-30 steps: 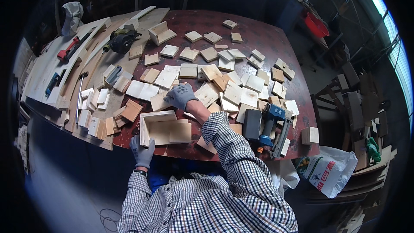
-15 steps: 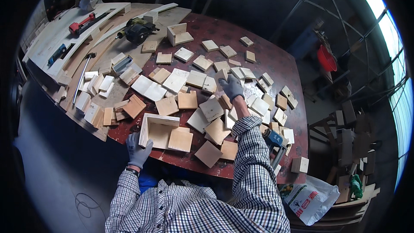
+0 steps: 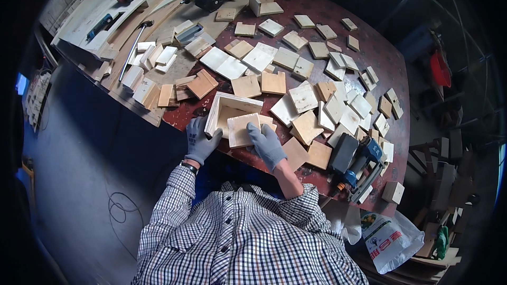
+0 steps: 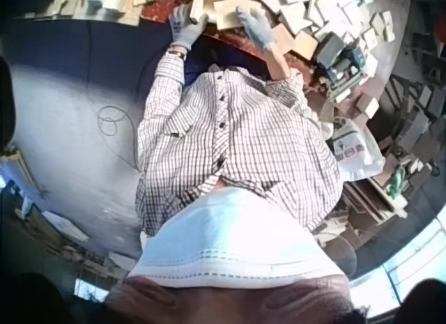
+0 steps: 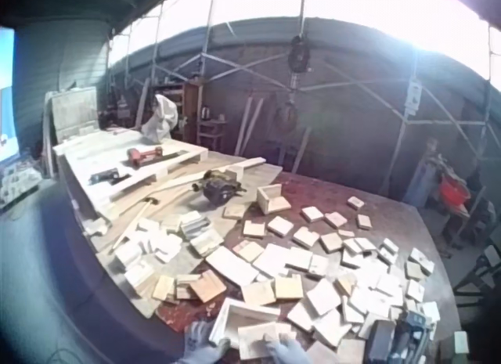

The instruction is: The person sands a small wooden block with a sanding block, then assembles small wooden boxes by fitting pieces together on a cluttered workbench. The person handles multiple wooden pieces and partially assembled boxes throughout the clip.

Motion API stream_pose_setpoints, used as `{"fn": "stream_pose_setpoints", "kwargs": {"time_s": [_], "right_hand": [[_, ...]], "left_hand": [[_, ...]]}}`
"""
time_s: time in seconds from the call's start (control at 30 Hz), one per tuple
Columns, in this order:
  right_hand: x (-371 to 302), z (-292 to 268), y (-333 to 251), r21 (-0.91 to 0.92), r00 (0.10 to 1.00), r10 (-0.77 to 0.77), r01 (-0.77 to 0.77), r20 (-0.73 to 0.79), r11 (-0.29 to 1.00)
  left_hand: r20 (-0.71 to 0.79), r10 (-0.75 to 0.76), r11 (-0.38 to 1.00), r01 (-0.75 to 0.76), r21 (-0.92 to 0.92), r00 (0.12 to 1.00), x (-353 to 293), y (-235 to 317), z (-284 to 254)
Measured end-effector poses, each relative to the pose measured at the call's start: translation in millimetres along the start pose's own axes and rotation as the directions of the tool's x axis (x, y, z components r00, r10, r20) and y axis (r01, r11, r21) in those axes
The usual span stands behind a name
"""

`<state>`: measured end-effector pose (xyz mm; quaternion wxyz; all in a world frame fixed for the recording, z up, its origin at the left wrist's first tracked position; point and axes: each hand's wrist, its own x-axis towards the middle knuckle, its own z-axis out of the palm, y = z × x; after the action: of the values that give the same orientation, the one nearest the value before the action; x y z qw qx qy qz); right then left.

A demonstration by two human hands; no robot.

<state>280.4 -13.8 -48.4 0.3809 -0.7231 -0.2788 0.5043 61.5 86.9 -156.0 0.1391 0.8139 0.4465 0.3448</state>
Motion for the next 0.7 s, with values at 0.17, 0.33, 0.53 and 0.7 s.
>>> {"fn": "stream_pose_setpoints", "kwargs": {"time_s": [0.17, 0.33, 0.53, 0.7], "right_hand": [[34, 21, 24, -0.311, 0.905, -0.416, 0.422, 0.089, 0.852], [2, 3, 10, -0.837, 0.819, -0.571, 0.345, 0.047, 0.425], [-9, -12, 36, -0.866, 0.647, -0.761, 0.406, 0.048, 0.290], [17, 15, 32, -0.895, 0.672, -0.730, 0.395, 0.127, 0.207]], "left_hand": [[-0.002, 0.025, 0.999, -0.025, -0.028, 1.000, -3, -2, 1], [0.026, 0.056, 0.998, -0.056, -0.017, 0.998, -2, -4, 1], [0.101, 0.038, 0.999, -0.040, 0.025, 0.994, 0, 10, -13], [0.108, -0.008, 1.000, 0.006, 0.013, 0.994, -3, -1, -5]]}}
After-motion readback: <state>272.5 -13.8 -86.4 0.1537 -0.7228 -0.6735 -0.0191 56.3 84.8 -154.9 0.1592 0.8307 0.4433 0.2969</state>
